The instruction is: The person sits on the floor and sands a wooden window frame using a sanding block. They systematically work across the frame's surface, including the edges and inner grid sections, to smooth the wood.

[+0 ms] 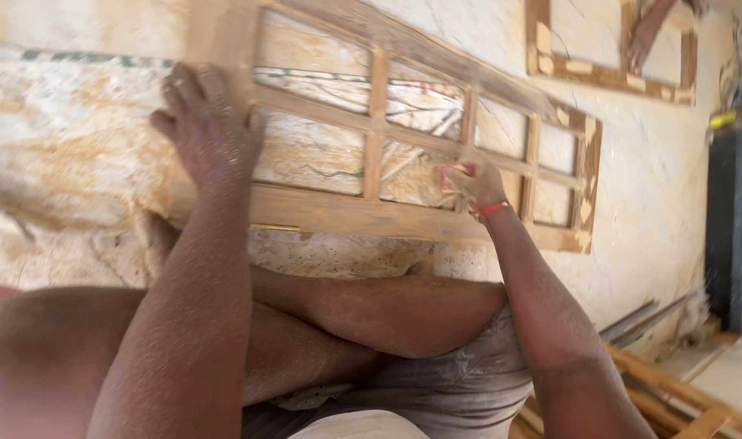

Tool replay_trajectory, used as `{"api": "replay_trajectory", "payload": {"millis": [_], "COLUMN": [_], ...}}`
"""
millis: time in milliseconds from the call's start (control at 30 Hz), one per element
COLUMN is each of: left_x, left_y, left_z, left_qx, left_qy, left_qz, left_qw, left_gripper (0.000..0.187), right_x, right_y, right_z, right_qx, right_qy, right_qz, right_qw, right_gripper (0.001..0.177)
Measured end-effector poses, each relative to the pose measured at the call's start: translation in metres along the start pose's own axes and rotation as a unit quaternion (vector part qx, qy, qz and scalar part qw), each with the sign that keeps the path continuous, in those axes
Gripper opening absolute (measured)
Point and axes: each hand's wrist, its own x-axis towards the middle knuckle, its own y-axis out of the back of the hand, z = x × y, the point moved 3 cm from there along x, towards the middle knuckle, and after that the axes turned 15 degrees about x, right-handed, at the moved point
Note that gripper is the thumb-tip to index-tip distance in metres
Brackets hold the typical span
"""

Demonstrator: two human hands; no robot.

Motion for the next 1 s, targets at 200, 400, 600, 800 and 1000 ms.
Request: {"api": "replay_trajectory", "payload": {"millis": [200,400,600,800,1000], "left_x": [0.006,0.003,-0.002,-0.004,-0.005], "left_y": [-0.007,0.0,0.013,0.02,0.021], "left_z": [0.005,0.007,0.007,0.006,0.005], "left_qx": [-0.018,-0.026,-0.053,-0.065,-0.076], "left_qy": [0.006,0.011,0.014,0.013,0.015], "left_qz": [0.022,0.007,-0.015,0.004,0.001], "left_qw": [1.0,1.0,0.998,0.998,0.997], "left_gripper": [0.085,0.086,0.084,0.084,0.086], "right_x": [-0.009,-0.002,0.05,0.102,0.136], "right_y": [-0.011,-0.029,-0.067,-0.097,-0.132], "right_z": [-0.009,-0.085,-0.183,-0.23,-0.241], "right_qx": [0.12,-0.08,-0.242,-0.343,-0.542], "right_qy": [-0.005,0.14,0.305,0.322,0.327], "right_qz": [0.033,0.059,0.036,0.0,-0.075], "right_qw": [0.992,0.985,0.92,0.883,0.77], "right_gripper": [0.015,0.013,0.015,0.01,0.009]}}
